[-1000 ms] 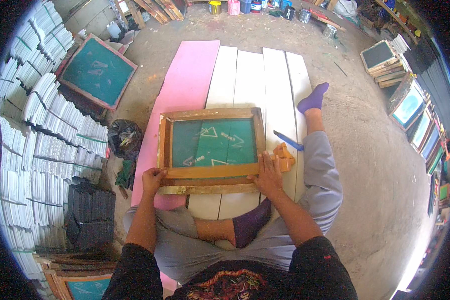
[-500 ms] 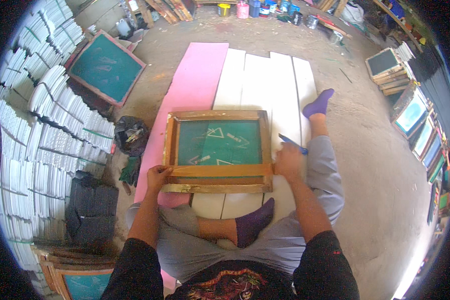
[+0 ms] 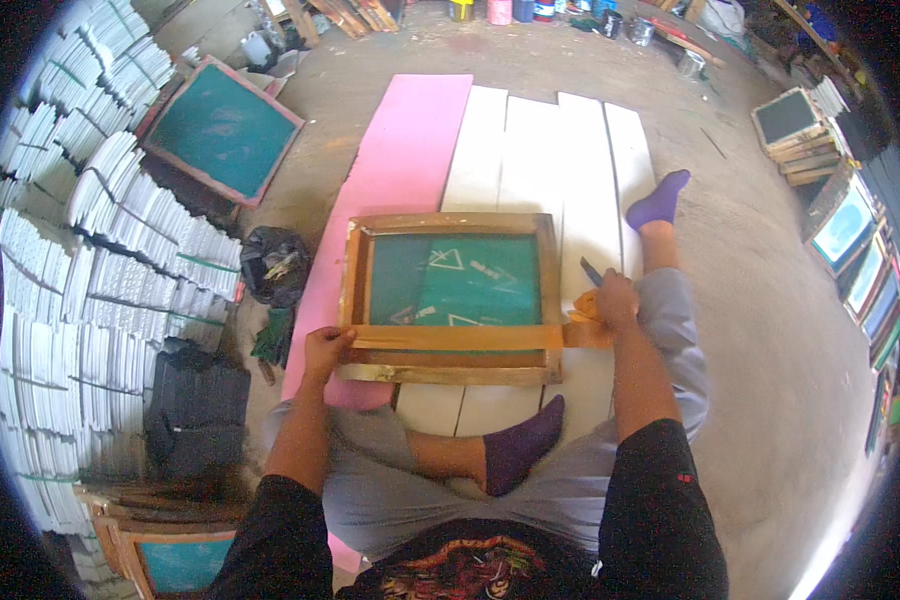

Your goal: The person sits cross-legged on the floor and applies masking tape to the wooden frame of a small green chalkboard. They repeatedly tear strips of tape and press them along the edges of the frame, smoothing them down with their fingers.

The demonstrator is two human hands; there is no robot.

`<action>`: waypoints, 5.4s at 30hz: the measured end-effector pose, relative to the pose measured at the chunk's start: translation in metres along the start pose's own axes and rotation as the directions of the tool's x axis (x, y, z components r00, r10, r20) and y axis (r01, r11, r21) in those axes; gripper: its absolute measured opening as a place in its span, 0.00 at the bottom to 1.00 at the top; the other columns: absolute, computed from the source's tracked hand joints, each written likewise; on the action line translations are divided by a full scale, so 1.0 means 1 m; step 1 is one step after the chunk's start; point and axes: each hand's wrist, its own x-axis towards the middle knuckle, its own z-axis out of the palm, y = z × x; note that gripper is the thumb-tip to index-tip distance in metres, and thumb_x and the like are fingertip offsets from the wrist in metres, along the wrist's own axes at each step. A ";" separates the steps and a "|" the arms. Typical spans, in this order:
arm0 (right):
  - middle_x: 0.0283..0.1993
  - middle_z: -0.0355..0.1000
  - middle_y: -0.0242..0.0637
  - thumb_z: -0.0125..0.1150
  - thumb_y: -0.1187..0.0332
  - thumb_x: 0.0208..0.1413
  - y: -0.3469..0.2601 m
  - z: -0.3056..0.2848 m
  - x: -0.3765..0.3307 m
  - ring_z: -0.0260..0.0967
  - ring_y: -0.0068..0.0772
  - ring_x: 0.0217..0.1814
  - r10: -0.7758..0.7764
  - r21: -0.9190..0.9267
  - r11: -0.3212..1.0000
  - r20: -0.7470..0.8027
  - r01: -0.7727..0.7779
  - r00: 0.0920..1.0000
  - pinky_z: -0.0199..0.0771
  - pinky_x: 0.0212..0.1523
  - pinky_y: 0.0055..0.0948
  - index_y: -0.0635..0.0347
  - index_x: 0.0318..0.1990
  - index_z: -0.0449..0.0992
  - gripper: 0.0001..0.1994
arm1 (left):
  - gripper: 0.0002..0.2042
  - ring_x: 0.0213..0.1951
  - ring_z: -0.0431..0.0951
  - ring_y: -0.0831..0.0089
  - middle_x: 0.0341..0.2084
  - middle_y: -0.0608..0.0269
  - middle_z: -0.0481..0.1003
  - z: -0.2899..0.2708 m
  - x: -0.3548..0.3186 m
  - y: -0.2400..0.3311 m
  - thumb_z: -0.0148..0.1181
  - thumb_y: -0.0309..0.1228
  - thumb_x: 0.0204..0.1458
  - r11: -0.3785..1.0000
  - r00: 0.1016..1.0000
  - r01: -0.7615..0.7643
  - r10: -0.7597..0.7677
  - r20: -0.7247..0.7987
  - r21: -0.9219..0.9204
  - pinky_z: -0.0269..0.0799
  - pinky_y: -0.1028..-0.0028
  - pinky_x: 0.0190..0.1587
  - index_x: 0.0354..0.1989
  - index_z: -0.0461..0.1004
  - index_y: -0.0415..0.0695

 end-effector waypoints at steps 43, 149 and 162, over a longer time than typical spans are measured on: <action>0.49 0.75 0.62 0.58 0.68 0.59 -0.054 0.012 -0.160 0.74 0.66 0.49 -0.116 0.334 0.901 -0.430 0.277 0.895 0.75 0.49 0.56 0.61 0.64 0.66 0.25 | 0.10 0.23 0.76 0.78 0.25 0.62 0.80 0.001 0.005 -0.003 0.74 0.28 0.52 1.000 1.000 -0.007 0.007 0.021 -0.004 0.72 0.77 0.26 0.34 0.82 0.32; 0.45 0.77 0.54 0.51 0.73 0.60 -0.090 0.016 -0.217 0.76 0.59 0.48 0.078 0.203 0.974 0.115 -0.100 0.990 0.76 0.51 0.54 0.44 0.75 0.56 0.34 | 0.11 0.24 0.84 0.68 0.26 0.54 0.83 0.016 -0.013 0.021 0.71 0.28 0.53 0.974 0.989 -0.146 0.144 0.021 0.174 0.81 0.71 0.26 0.37 0.83 0.30; 0.43 0.78 0.54 0.51 0.69 0.64 -0.082 0.013 -0.240 0.77 0.59 0.48 0.085 0.208 0.971 0.148 -0.115 0.985 0.76 0.50 0.54 0.50 0.73 0.61 0.28 | 0.11 0.25 0.84 0.68 0.25 0.54 0.83 0.019 -0.025 0.041 0.72 0.27 0.52 0.944 0.990 -0.138 0.142 0.010 0.299 0.82 0.69 0.26 0.38 0.83 0.30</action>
